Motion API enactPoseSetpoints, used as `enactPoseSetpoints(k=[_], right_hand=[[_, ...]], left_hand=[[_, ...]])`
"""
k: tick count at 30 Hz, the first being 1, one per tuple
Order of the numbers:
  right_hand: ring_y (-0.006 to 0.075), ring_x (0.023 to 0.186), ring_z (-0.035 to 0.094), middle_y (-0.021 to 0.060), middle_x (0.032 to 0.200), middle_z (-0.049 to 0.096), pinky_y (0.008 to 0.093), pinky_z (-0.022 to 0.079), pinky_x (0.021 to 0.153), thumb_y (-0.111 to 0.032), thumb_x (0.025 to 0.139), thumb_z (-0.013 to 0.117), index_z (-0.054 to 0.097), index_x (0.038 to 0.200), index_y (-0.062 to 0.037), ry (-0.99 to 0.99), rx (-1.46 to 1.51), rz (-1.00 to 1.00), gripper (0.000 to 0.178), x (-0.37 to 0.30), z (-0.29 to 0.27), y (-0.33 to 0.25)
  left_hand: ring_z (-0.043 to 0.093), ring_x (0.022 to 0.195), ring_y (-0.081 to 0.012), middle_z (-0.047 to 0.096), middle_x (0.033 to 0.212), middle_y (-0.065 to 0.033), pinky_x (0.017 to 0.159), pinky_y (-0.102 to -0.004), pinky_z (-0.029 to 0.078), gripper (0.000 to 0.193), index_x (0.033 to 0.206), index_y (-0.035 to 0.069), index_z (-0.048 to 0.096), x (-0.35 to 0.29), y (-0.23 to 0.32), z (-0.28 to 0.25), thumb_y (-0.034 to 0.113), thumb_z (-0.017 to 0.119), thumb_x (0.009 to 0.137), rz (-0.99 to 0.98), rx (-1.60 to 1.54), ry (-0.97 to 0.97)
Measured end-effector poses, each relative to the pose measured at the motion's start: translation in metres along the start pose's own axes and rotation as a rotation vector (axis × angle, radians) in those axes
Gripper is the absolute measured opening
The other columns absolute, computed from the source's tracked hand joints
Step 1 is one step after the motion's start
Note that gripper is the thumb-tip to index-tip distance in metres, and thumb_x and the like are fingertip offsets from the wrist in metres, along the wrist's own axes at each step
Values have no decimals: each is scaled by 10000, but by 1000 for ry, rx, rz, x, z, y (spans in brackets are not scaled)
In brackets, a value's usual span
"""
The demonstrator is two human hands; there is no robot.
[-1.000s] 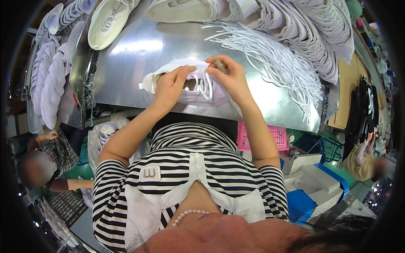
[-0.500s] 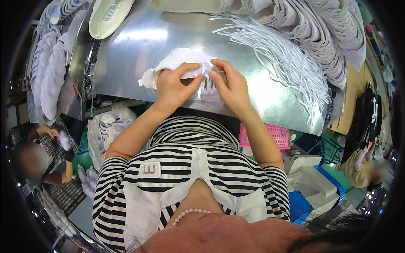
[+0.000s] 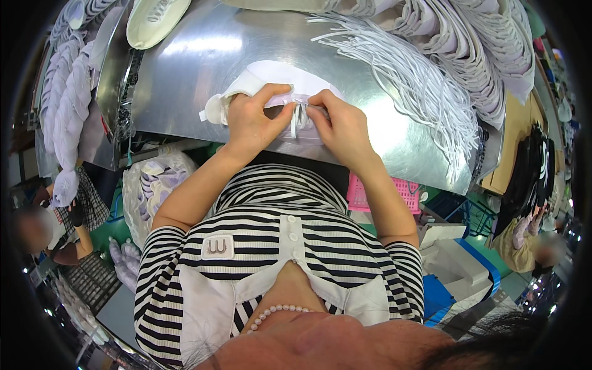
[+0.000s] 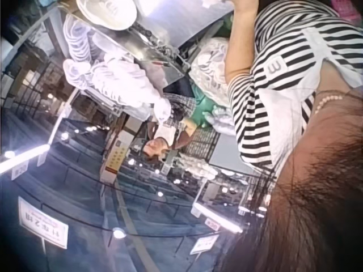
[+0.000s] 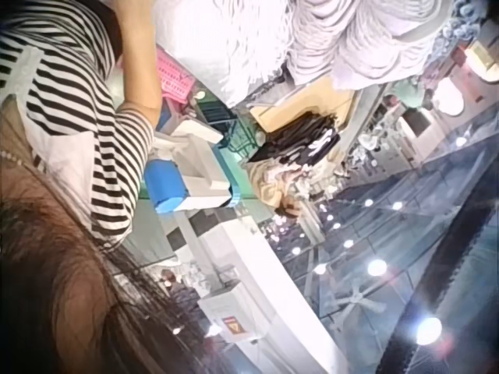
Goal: The person laces white shoes by hand, threading white shoelaces through the eyelets of multiple shoes on a metal table. The person handles each shoe one at a time, pulling the laces through and arranging them.
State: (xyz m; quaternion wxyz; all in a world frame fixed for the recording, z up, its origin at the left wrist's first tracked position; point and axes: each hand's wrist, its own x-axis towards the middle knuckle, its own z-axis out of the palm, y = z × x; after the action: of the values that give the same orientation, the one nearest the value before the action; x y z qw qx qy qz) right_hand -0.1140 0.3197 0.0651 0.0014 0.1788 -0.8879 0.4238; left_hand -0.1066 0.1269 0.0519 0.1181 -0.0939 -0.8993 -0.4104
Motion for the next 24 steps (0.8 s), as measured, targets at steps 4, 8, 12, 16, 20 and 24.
enactPoseSetpoints(k=[4,8,12,16,20,24], right_hand=[[305,712,669,110,792,681,390,506,608,-146,861,657,610,938,-67,-102,-158,-167,120,10,-8,0],[287,742,680,75,756,677,402,515,610,-119,810,634,582,903,-77,-199,-354,-171,115,20,2,-8],[292,772,686,82,793,691,405,516,620,-114,830,621,588,937,-66,-64,-397,-219,121,26,28,0],[302,820,689,110,958,709,436,513,680,-140,900,600,633,966,-78,-203,-287,80,96,15,-32,2],[296,806,682,91,954,701,427,511,670,-169,899,628,658,1002,-100,179,-66,81,127,-1,-7,26],[221,670,654,82,840,678,326,488,598,-126,878,680,669,981,-76,347,-158,-10,114,-5,21,32]], left_hand=[[629,634,-212,672,742,-94,626,-306,477,291,1061,72,712,-2,-4,1,112,776,780,-3,-55,-15],[533,464,-232,561,539,-80,512,-337,419,305,1111,93,702,-6,-1,11,77,718,806,51,-147,23],[532,464,-229,544,524,-105,516,-337,412,324,1175,75,670,-2,-1,13,32,651,854,-76,-172,-40],[585,547,-215,629,637,-120,570,-300,447,334,1198,66,655,5,-16,14,62,669,865,-151,-322,-71],[661,779,-160,696,867,-139,706,-274,499,379,1230,60,623,12,-8,12,71,690,857,-90,-243,-46],[661,893,-124,699,939,-103,776,-291,512,422,1268,46,583,14,-9,10,48,687,859,-25,-91,-55]])
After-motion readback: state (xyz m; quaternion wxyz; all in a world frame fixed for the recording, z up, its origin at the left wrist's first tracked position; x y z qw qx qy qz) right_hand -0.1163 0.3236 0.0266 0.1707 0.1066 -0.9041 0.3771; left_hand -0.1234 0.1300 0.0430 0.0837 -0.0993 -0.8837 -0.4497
